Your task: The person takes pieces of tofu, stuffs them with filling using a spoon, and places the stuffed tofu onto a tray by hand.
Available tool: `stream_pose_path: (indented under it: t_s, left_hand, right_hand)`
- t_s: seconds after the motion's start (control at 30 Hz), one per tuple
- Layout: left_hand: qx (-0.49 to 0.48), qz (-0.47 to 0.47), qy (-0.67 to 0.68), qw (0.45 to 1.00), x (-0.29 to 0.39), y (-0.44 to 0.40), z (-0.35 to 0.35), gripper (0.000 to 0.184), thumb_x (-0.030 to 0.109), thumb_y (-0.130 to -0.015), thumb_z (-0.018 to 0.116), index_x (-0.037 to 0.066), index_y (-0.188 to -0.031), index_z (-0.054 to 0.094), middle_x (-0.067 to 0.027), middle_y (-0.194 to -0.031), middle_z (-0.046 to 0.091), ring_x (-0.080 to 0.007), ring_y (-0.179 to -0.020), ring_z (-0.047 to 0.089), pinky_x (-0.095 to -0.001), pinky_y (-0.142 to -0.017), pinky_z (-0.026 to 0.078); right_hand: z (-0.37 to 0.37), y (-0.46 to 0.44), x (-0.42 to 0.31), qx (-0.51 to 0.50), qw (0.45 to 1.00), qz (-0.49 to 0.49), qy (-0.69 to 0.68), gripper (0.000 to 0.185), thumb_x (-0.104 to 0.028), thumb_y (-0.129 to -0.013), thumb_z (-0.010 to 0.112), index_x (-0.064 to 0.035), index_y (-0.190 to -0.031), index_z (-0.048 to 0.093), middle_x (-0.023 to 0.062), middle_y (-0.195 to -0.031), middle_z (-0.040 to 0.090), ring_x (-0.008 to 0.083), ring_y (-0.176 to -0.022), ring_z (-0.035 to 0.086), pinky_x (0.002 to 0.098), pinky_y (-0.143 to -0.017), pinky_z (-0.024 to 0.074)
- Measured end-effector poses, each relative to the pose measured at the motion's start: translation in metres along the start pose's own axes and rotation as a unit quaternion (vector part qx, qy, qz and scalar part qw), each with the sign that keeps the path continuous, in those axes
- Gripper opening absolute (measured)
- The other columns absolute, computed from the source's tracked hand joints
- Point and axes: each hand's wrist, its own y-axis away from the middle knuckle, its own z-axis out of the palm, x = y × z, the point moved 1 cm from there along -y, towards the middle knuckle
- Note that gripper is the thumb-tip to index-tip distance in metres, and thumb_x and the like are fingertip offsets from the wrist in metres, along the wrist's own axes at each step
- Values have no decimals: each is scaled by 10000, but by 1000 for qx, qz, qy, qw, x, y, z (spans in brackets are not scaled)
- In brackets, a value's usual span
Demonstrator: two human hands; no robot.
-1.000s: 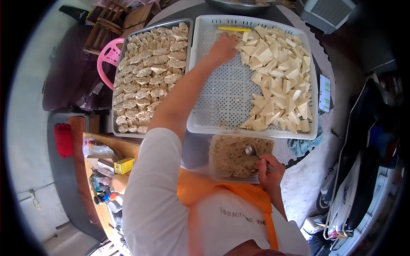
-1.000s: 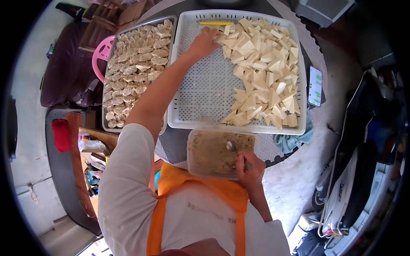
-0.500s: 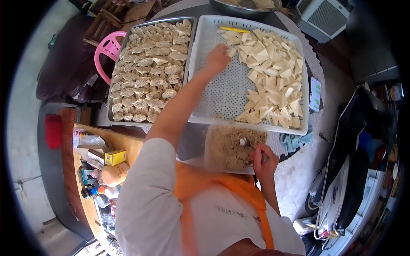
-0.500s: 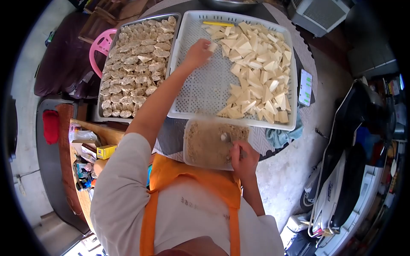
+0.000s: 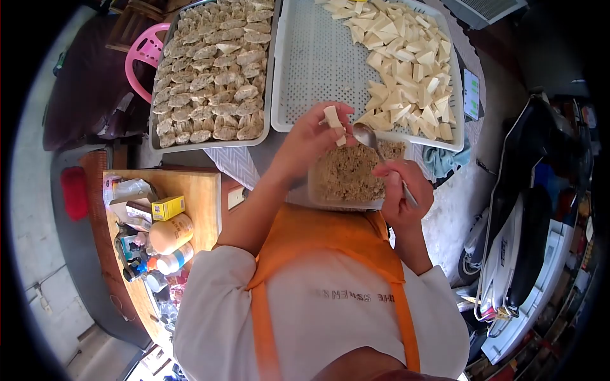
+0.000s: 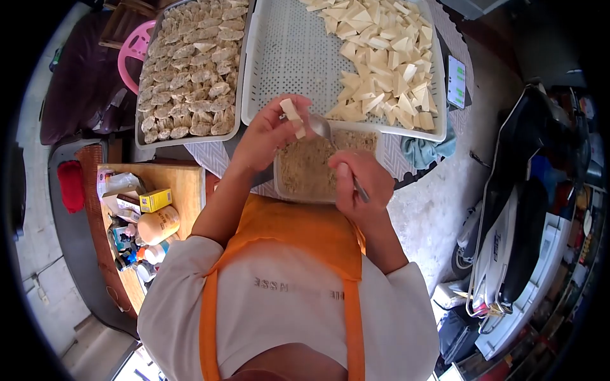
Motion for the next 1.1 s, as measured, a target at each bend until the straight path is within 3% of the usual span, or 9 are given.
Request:
stream_pose_path:
  t_s: [0.17, 0.47, 0.6, 0.7, 0.8, 0.9, 1.03, 1.1]
  left_hand:
    - [-13, -5, 85, 996, -16, 2, 8, 400, 50, -918, 435, 104, -1313, 404, -66, -1126, 565, -126, -950, 563, -268, -867, 445]
    - [-27, 21, -79, 996, -26, 2, 11, 393, 32, -921, 380, 89, -1305, 440, -46, -1028, 602, -106, -899, 560, -234, -807, 456]
    - [-80, 82, -166, 979, -28, 5, 18, 376, 21, -911, 384, 72, -1268, 489, -38, -985, 610, -104, -882, 561, -218, -798, 446]
    - [-54, 92, -173, 979, -31, 6, 15, 354, 13, -905, 387, 47, -1232, 517, -34, -982, 611, -107, -897, 562, -218, -788, 450]
    - [-4, 90, -109, 990, -30, 9, 7, 326, -1, -898, 395, 24, -1190, 538, -37, -1007, 610, -119, -930, 569, -240, -799, 468]
    - [31, 60, -40, 997, -22, 12, 2, 305, -18, -887, 406, 11, -1157, 545, -49, -1050, 605, -137, -968, 575, -275, -836, 481]
    - [11, 65, -50, 997, -25, 9, 0, 303, -35, -870, 416, 12, -1145, 536, -63, -1092, 596, -151, -1006, 574, -290, -857, 486]
    - [13, 66, -43, 997, -24, 11, -1, 307, -38, -862, 419, 12, -1142, 535, -65, -1100, 593, -150, -1024, 569, -274, -835, 486]
  right_hand:
    - [1, 10, -5, -45, 996, -51, 52, 154, 82, -739, 561, 17, -876, 586, 115, -747, 619, 260, -626, 618, 304, -558, 501]
    - [4, 26, -1, -63, 994, -42, 83, 198, 47, -723, 599, 6, -917, 593, 141, -795, 629, 287, -655, 623, 333, -555, 506]
    - [12, 30, 7, -83, 986, -64, 126, 170, 35, -732, 594, 3, -899, 595, 145, -787, 624, 296, -658, 618, 319, -554, 504]
    - [11, 27, 15, -94, 995, -27, 31, 83, -1, -786, 567, 8, -865, 591, 145, -749, 614, 262, -646, 623, 315, -557, 497]
    - [0, 29, 15, 55, 951, 243, -183, 85, -50, -852, 527, 14, -853, 583, 133, -712, 608, 211, -615, 621, 315, -554, 487]
    - [-6, 18, 40, -17, 961, 277, 8, 125, -82, -897, 490, 12, -882, 571, 111, -692, 610, 154, -592, 613, 299, -547, 482]
    - [26, 28, 65, -179, 921, 336, -87, 158, -132, -923, 485, 6, -894, 558, 102, -705, 619, 127, -630, 622, 256, -546, 485]
    - [27, 28, 65, -161, 900, 380, -141, 175, -151, -929, 487, 6, -906, 561, 101, -713, 622, 140, -634, 628, 255, -553, 496]
